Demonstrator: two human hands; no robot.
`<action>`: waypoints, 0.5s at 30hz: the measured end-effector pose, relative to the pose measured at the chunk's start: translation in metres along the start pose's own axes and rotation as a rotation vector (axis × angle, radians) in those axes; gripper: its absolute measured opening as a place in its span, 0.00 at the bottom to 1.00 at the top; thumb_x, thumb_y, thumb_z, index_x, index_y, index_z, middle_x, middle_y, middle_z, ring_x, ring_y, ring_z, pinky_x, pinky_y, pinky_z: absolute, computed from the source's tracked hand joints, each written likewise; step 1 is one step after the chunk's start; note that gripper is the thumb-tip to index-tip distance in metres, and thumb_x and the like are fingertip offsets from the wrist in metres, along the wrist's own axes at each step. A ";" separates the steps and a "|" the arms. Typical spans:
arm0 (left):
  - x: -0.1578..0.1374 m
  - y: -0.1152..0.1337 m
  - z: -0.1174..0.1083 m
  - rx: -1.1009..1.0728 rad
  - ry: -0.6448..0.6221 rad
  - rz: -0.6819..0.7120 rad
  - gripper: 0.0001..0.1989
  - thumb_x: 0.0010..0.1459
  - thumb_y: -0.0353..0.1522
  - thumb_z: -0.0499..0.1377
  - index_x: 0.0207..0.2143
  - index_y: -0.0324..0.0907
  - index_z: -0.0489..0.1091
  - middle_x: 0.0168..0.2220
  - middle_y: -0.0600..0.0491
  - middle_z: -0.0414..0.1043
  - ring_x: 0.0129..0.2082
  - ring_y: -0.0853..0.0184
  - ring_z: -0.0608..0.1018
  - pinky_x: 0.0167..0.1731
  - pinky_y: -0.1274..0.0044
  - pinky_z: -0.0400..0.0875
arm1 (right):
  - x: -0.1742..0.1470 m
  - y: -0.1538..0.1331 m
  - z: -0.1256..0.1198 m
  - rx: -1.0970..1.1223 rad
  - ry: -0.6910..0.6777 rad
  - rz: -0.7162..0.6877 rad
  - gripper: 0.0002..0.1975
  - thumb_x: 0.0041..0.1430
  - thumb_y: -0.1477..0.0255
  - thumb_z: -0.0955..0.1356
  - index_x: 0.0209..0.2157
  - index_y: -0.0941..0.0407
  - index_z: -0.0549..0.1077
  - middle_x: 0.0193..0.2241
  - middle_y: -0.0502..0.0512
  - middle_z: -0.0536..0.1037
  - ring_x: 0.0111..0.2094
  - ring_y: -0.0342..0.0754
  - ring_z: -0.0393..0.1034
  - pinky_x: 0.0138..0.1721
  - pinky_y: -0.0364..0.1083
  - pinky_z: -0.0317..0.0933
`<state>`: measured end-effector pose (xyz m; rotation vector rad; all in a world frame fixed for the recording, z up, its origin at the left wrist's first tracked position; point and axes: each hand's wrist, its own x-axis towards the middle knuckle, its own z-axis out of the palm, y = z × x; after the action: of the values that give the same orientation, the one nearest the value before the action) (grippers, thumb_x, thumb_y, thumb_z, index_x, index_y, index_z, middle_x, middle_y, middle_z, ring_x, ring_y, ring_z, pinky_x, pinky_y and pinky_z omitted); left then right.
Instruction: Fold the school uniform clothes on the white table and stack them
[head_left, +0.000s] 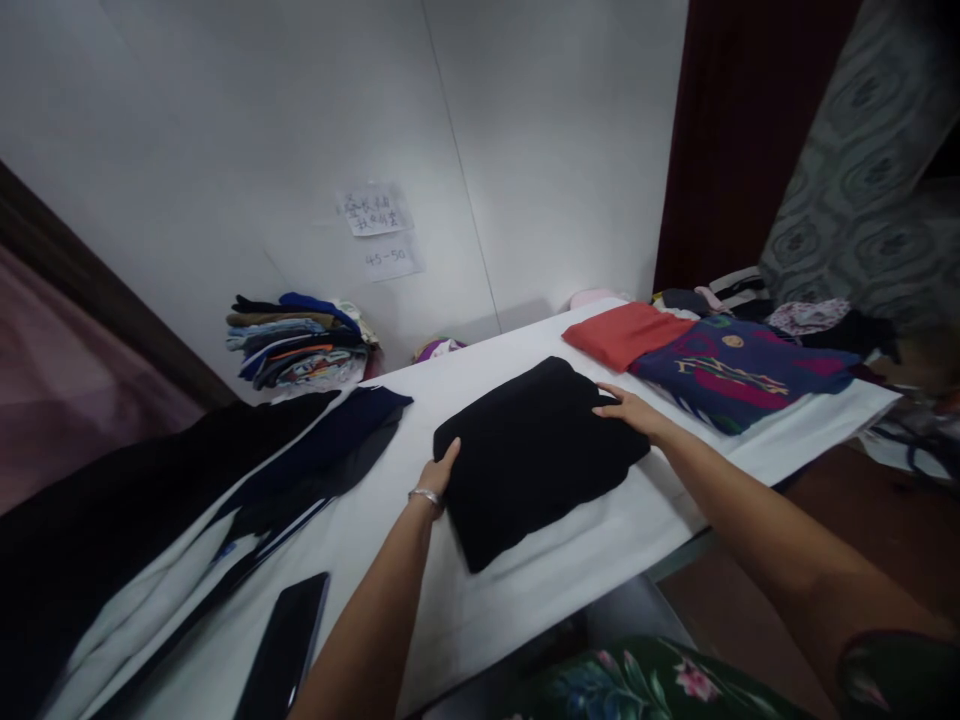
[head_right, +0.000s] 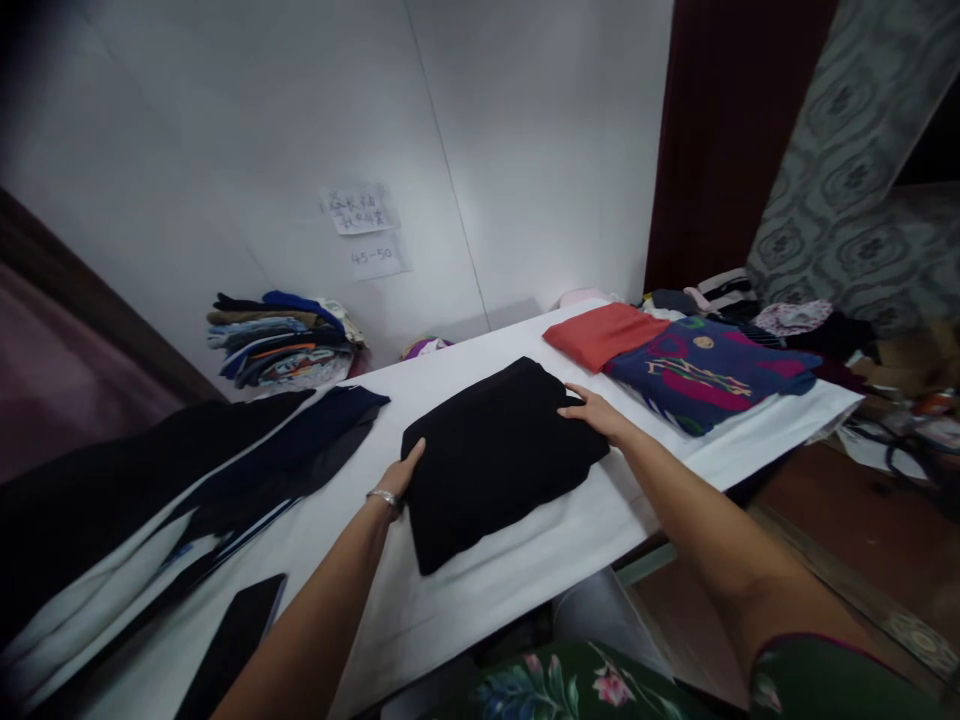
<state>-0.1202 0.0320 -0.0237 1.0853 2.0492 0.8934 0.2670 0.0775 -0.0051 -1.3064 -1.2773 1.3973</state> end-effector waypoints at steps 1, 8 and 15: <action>-0.005 -0.001 0.002 -0.025 -0.016 -0.026 0.42 0.47 0.59 0.56 0.46 0.30 0.72 0.41 0.37 0.77 0.43 0.52 0.79 0.42 0.69 0.74 | 0.003 0.006 -0.003 -0.033 -0.013 0.017 0.37 0.46 0.68 0.75 0.59 0.53 0.64 0.41 0.55 0.80 0.38 0.53 0.76 0.44 0.54 0.69; -0.011 0.034 -0.006 0.248 0.132 0.107 0.48 0.49 0.51 0.61 0.63 0.30 0.52 0.63 0.33 0.56 0.62 0.52 0.63 0.58 0.67 0.60 | 0.005 0.038 -0.009 -0.120 0.023 -0.010 0.26 0.48 0.64 0.73 0.50 0.53 0.72 0.43 0.54 0.79 0.43 0.54 0.74 0.48 0.53 0.67; -0.014 0.065 0.028 0.631 -0.055 0.497 0.35 0.61 0.51 0.46 0.64 0.42 0.53 0.67 0.44 0.50 0.66 0.57 0.52 0.63 0.62 0.44 | 0.007 0.045 -0.012 -0.191 0.049 -0.030 0.28 0.50 0.60 0.72 0.53 0.52 0.70 0.45 0.54 0.79 0.45 0.55 0.74 0.48 0.53 0.68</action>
<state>-0.0648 0.0548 0.0154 1.9925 2.1007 0.4120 0.2809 0.0788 -0.0503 -1.4331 -1.4189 1.2390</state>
